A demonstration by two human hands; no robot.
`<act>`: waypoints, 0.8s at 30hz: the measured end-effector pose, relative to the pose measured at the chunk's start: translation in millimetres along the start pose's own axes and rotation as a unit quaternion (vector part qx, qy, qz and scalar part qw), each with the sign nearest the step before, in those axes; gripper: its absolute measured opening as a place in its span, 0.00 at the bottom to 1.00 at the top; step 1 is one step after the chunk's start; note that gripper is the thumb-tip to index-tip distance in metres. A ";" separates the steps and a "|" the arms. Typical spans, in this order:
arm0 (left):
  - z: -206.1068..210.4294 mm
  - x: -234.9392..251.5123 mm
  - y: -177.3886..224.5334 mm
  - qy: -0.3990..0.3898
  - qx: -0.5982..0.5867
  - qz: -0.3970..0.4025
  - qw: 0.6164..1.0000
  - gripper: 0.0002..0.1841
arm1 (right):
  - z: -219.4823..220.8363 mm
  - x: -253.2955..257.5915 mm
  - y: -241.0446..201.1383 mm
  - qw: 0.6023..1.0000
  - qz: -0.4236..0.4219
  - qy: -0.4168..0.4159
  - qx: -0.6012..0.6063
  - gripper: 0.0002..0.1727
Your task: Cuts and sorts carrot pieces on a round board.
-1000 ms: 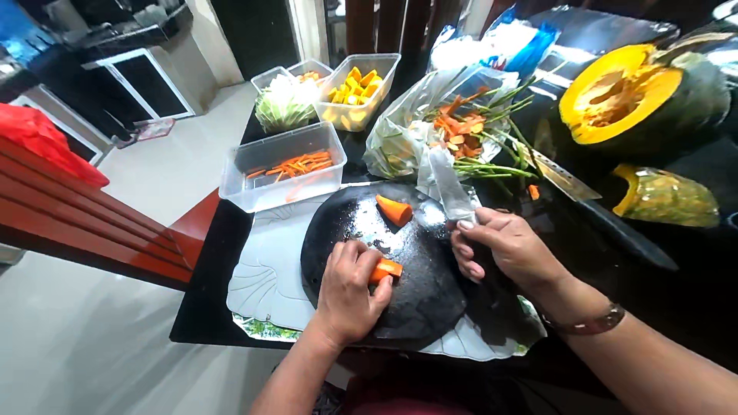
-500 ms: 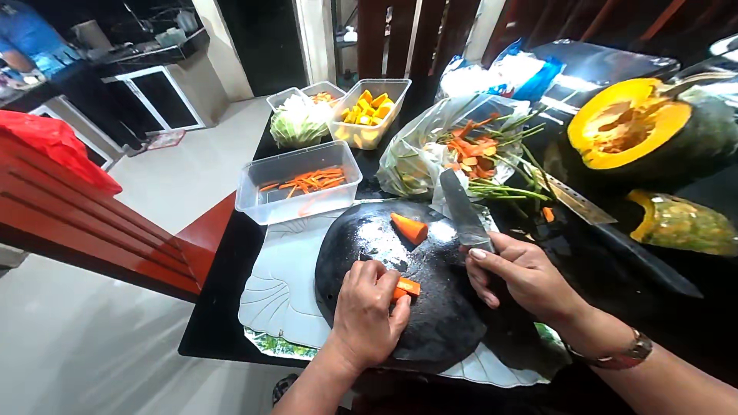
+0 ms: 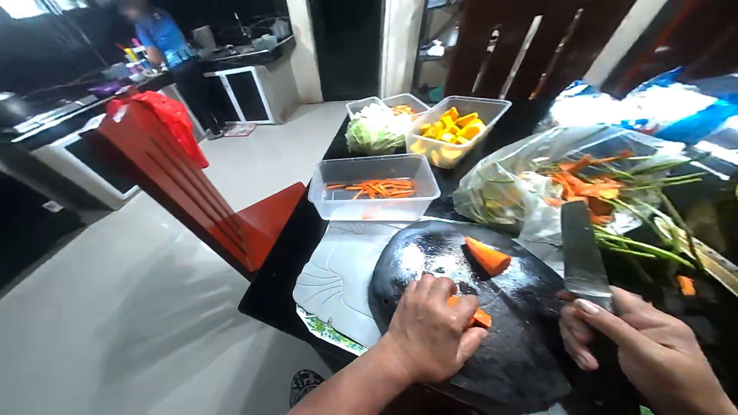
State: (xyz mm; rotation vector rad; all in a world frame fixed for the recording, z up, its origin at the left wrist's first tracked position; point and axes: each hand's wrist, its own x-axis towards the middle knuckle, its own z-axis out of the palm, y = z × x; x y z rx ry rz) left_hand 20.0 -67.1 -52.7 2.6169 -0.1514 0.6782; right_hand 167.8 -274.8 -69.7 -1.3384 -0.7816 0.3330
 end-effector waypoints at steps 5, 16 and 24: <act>-0.1 1.3 0.2 -0.032 0.009 0.059 0.998 0.15 | 0.1 -3.5 -2.0 1.000 -0.009 -0.001 0.008 0.10; 0.5 2.0 1.3 -0.015 -0.008 0.034 0.999 0.09 | 0.2 -4.8 -2.2 1.000 -0.011 0.000 0.005 0.10; 1.6 -0.3 1.5 0.017 -0.003 -0.011 1.000 0.10 | 0.0 -4.7 -1.7 1.000 -0.019 -0.003 0.000 0.09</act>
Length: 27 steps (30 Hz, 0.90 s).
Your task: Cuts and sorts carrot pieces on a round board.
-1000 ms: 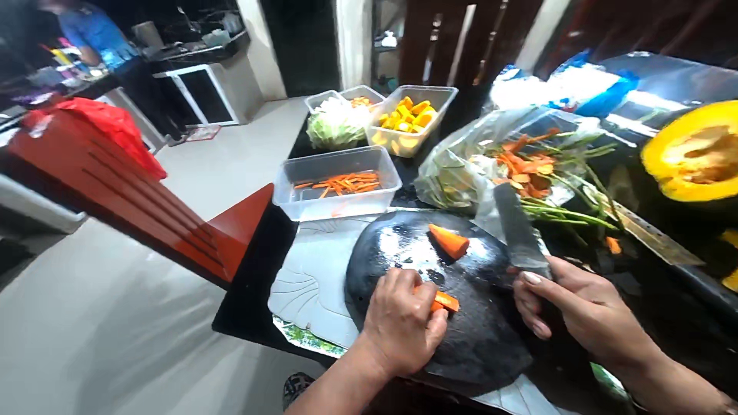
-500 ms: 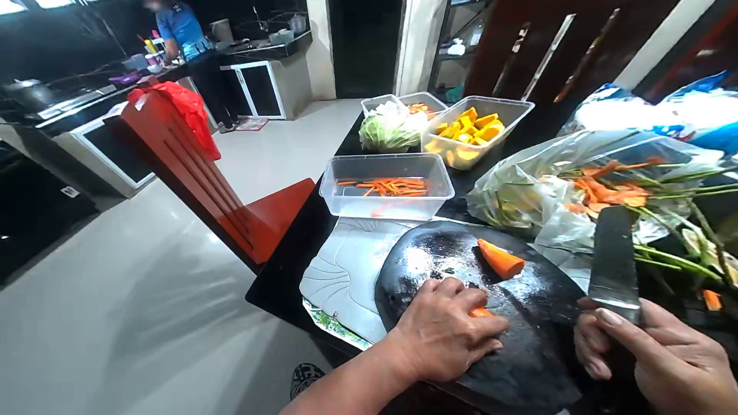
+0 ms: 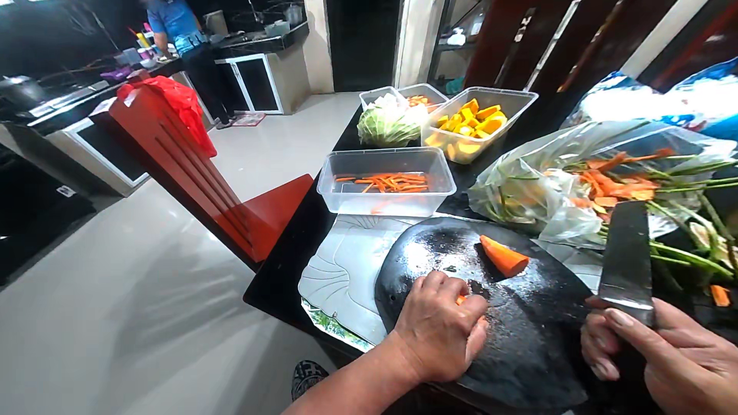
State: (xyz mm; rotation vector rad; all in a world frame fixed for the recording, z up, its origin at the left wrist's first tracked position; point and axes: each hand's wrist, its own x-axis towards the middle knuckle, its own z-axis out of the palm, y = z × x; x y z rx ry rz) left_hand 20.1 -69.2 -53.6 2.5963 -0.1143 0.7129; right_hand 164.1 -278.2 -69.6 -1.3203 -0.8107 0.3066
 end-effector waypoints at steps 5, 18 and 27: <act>1.0 -0.7 -0.7 0.004 0.000 0.004 1.000 0.10 | 0.4 -0.1 -0.8 1.000 0.004 0.002 0.001 0.09; 1.3 -0.9 0.1 0.009 0.008 0.004 1.000 0.10 | -0.5 -0.9 -0.9 1.000 0.000 -0.003 -0.004 0.08; 0.9 -1.1 -0.6 0.005 0.009 0.005 1.000 0.10 | 0.9 0.7 -1.9 1.000 -0.001 -0.005 -0.002 0.08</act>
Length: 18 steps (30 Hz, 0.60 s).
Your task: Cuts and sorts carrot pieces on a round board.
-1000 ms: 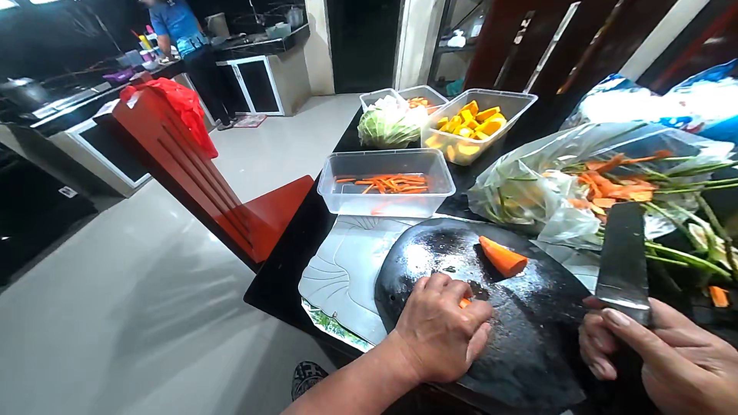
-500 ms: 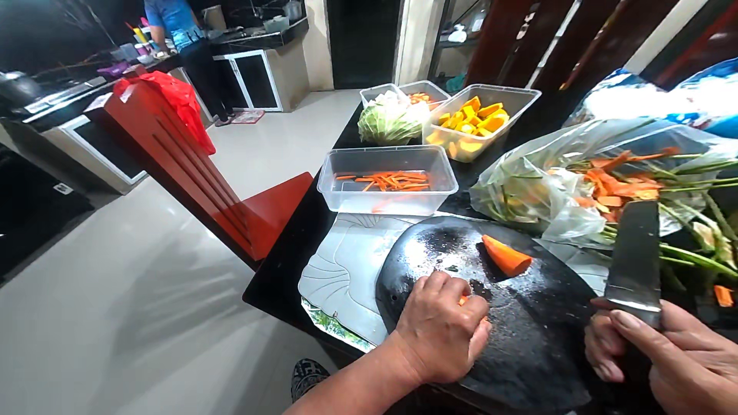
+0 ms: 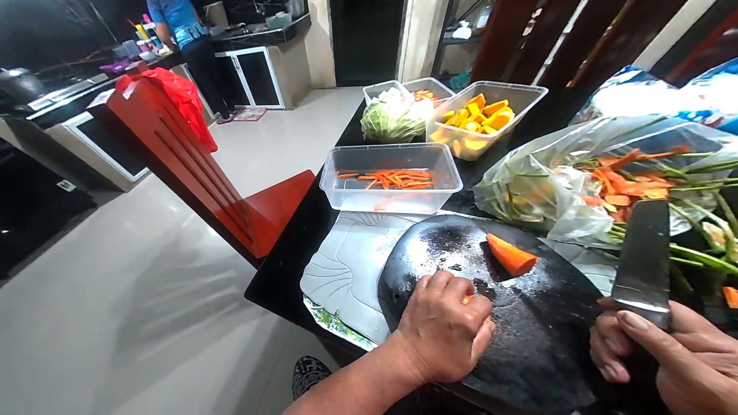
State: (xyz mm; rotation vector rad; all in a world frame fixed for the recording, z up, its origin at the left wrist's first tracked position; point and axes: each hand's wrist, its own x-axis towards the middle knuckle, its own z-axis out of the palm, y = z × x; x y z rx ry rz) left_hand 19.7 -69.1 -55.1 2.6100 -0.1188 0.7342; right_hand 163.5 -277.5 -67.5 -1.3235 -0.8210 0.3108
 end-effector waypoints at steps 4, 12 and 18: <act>0.2 -0.3 -0.7 0.002 -0.001 -0.001 1.000 0.10 | -1.4 1.0 0.2 1.000 0.012 -0.009 0.002 0.08; -0.3 1.0 0.4 -0.003 -0.014 -0.005 1.000 0.10 | -2.5 3.2 0.7 1.000 0.003 -0.027 0.004 0.09; -0.3 0.3 1.2 -0.005 -0.017 -0.004 1.000 0.10 | -4.2 1.4 0.6 1.000 0.009 -0.023 0.017 0.09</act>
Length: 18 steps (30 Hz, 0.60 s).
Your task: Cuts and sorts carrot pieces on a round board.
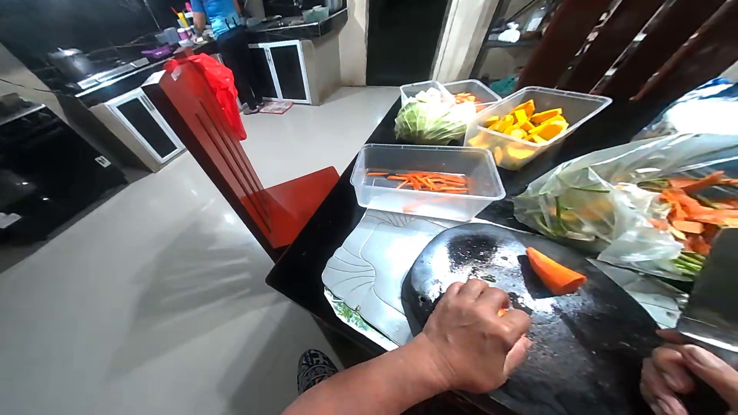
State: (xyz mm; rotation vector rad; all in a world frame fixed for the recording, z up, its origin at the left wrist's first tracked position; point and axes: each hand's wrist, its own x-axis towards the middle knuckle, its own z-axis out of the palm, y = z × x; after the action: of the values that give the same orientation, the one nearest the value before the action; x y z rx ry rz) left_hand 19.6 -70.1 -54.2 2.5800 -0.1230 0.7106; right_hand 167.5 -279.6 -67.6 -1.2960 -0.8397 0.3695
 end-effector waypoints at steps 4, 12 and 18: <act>1.5 -0.5 0.9 0.006 0.001 0.002 1.000 0.10 | -2.5 -2.1 1.9 1.000 0.007 0.004 0.000 0.08; -2.0 0.3 1.9 0.009 -0.047 -0.024 0.999 0.15 | 3.0 -6.1 -3.9 0.997 -0.005 0.053 -0.060 0.11; -7.7 -18.8 -2.8 0.035 -0.059 -0.135 0.988 0.33 | 7.8 -4.5 -14.4 0.993 0.012 0.061 -0.104 0.13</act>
State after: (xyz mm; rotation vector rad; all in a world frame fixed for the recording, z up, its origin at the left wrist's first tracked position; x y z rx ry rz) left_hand 0.4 -64.7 -59.0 2.3941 0.1985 0.6703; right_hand 155.9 -281.1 -55.3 -1.5070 -0.7749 0.2223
